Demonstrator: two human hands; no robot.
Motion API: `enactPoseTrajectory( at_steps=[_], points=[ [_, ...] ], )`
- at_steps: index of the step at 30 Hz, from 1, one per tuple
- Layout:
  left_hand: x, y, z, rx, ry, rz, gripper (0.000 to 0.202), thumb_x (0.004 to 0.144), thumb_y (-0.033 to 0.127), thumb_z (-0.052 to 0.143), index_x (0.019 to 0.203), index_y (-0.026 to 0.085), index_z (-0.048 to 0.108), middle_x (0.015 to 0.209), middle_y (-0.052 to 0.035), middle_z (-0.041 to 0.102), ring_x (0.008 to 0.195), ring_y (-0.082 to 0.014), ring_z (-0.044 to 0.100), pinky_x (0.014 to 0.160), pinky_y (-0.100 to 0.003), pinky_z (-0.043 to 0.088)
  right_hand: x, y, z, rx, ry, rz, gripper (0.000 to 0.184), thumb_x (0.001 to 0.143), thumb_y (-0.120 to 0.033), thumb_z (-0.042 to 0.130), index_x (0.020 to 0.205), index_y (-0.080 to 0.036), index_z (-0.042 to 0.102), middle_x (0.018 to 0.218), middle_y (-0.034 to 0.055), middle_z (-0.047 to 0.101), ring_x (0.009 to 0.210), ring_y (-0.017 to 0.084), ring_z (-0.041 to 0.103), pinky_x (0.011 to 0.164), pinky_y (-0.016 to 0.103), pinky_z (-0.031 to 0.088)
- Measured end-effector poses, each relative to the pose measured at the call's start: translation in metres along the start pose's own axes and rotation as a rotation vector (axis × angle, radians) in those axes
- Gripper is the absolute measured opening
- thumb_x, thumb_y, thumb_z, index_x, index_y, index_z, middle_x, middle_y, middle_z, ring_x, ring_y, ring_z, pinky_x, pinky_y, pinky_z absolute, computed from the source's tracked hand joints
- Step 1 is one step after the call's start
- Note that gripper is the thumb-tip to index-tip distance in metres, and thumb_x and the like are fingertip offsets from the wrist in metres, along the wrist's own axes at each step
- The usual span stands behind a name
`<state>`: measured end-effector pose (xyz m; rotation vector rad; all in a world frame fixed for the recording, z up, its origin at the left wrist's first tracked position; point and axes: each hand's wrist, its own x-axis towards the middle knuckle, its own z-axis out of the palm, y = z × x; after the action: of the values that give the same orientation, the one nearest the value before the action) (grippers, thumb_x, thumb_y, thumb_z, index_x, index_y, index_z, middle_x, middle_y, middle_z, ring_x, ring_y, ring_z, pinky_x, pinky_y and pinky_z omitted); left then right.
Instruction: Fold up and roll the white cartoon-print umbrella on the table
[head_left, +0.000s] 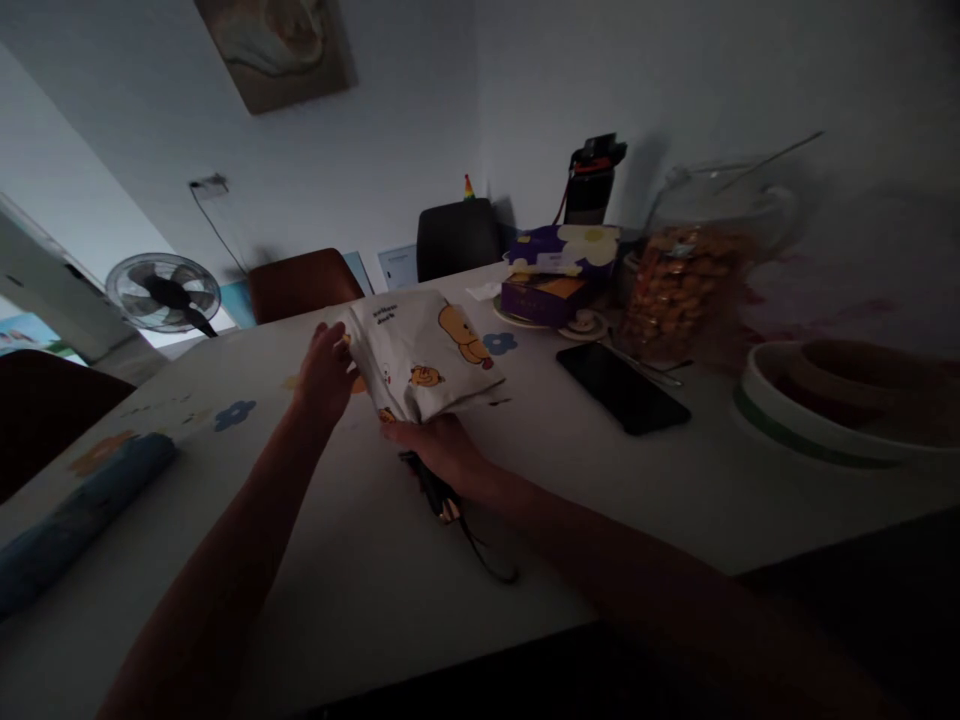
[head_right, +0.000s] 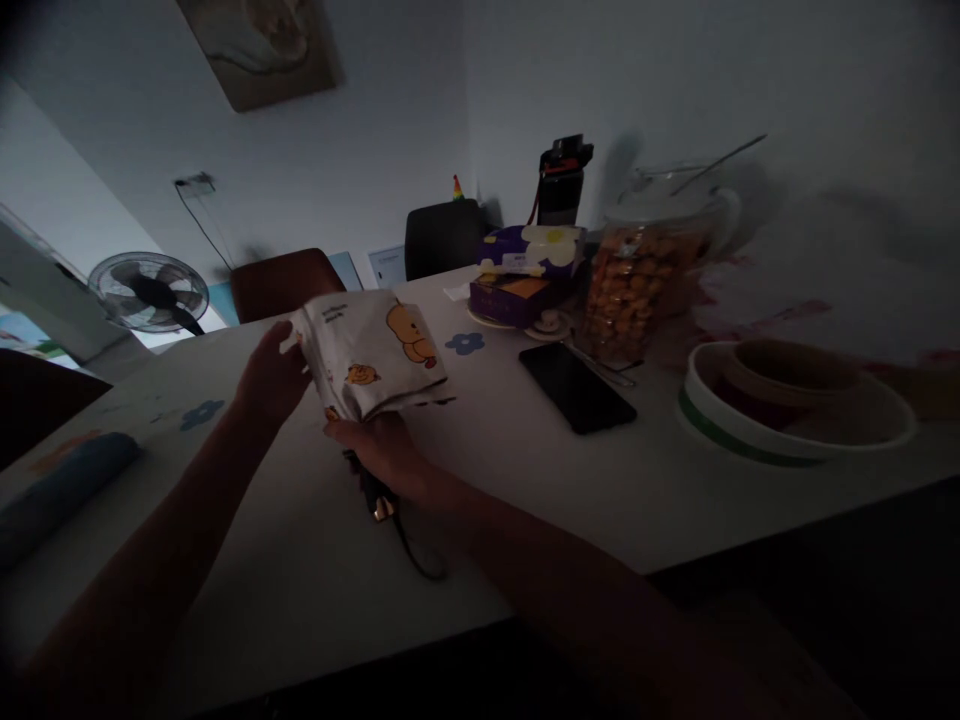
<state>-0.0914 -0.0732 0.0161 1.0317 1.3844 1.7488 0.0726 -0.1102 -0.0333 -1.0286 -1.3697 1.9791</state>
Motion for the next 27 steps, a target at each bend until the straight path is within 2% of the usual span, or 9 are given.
enactPoseTrajectory(
  at_steps=[3,5,9,14,17,19,21,24,27],
  points=[
    [0.004,-0.009,-0.006,0.235,0.259,0.177,0.056,0.063,0.026,0.064,0.116,0.023,0.049,0.113,-0.0066,0.059,0.105,-0.0206,0.056,0.091,-0.037,0.043,0.008,0.003,-0.001,0.077,-0.013,0.086,0.027,0.073,-0.039,0.066,0.078,-0.014,0.055,0.053,-0.0002,0.054,0.037,0.012,0.049,0.033,0.024,0.044],
    [-0.001,-0.010,-0.002,0.392,0.206,0.308,0.047,0.063,0.022,0.062,0.110,0.019,0.054,0.113,-0.0085,0.060,0.106,-0.0203,0.055,0.093,-0.036,0.042,0.009,0.003,0.000,0.133,-0.055,0.167,0.026,0.074,-0.037,0.064,0.075,-0.013,0.054,0.055,0.0013,0.056,0.036,0.011,0.048,0.032,0.025,0.044],
    [-0.017,-0.006,0.028,0.662,-0.221,0.399,0.028,0.073,0.022,0.052,0.097,0.017,0.064,0.105,-0.0063,0.066,0.101,-0.0192,0.058,0.092,-0.034,0.043,0.005,0.000,0.002,0.204,-0.113,0.195,0.028,0.076,-0.040,0.062,0.073,-0.013,0.053,0.058,0.0010,0.057,0.038,0.009,0.049,0.033,0.022,0.044],
    [-0.014,-0.019,0.080,1.050,-0.838,0.458,0.034,0.077,0.022,0.046,0.107,0.022,0.063,0.117,-0.0036,0.062,0.109,-0.0191,0.055,0.096,-0.032,0.038,0.001,-0.001,0.002,0.216,-0.118,0.266,0.022,0.075,-0.034,0.063,0.074,-0.015,0.052,0.056,-0.0012,0.054,0.040,0.009,0.049,0.035,0.022,0.044],
    [-0.006,-0.034,0.102,1.214,-1.006,0.516,0.028,0.076,0.023,0.049,0.096,0.023,0.068,0.106,-0.0054,0.067,0.102,-0.0221,0.058,0.093,-0.035,0.038,0.002,0.001,0.001,0.244,-0.131,0.265,0.015,0.075,-0.028,0.060,0.072,-0.015,0.052,0.055,-0.0012,0.053,0.041,0.010,0.049,0.035,0.022,0.044],
    [-0.003,-0.040,0.109,1.276,-1.011,0.553,0.022,0.072,0.021,0.052,0.083,0.023,0.070,0.094,-0.0062,0.069,0.094,-0.0236,0.060,0.092,-0.038,0.038,0.002,0.002,0.001,0.273,-0.137,0.243,0.012,0.075,-0.025,0.058,0.071,-0.015,0.053,0.056,-0.0006,0.053,0.041,0.009,0.049,0.036,0.022,0.044],
    [-0.001,-0.042,0.110,1.261,-0.939,0.591,0.018,0.070,0.020,0.054,0.075,0.024,0.070,0.084,-0.0055,0.069,0.087,-0.0235,0.061,0.092,-0.040,0.037,0.001,0.001,0.002,0.282,-0.136,0.234,0.012,0.074,-0.024,0.059,0.070,-0.015,0.054,0.056,-0.0005,0.054,0.041,0.009,0.049,0.035,0.021,0.044],
    [-0.002,-0.036,0.105,1.078,-0.739,0.614,0.016,0.072,0.021,0.054,0.070,0.025,0.069,0.076,-0.0041,0.067,0.081,-0.0220,0.059,0.093,-0.041,0.036,-0.001,-0.001,0.002,0.253,-0.121,0.249,0.014,0.074,-0.026,0.061,0.070,-0.015,0.053,0.054,-0.0011,0.053,0.040,0.009,0.049,0.035,0.021,0.043],
    [-0.004,-0.020,0.094,0.905,-0.537,0.661,0.014,0.075,0.022,0.053,0.076,0.023,0.068,0.085,-0.0054,0.066,0.090,-0.0225,0.057,0.093,-0.039,0.037,-0.001,-0.002,0.002,0.250,-0.123,0.243,0.018,0.075,-0.029,0.063,0.072,-0.015,0.052,0.055,-0.0011,0.054,0.039,0.009,0.049,0.034,0.021,0.043]
  ],
)
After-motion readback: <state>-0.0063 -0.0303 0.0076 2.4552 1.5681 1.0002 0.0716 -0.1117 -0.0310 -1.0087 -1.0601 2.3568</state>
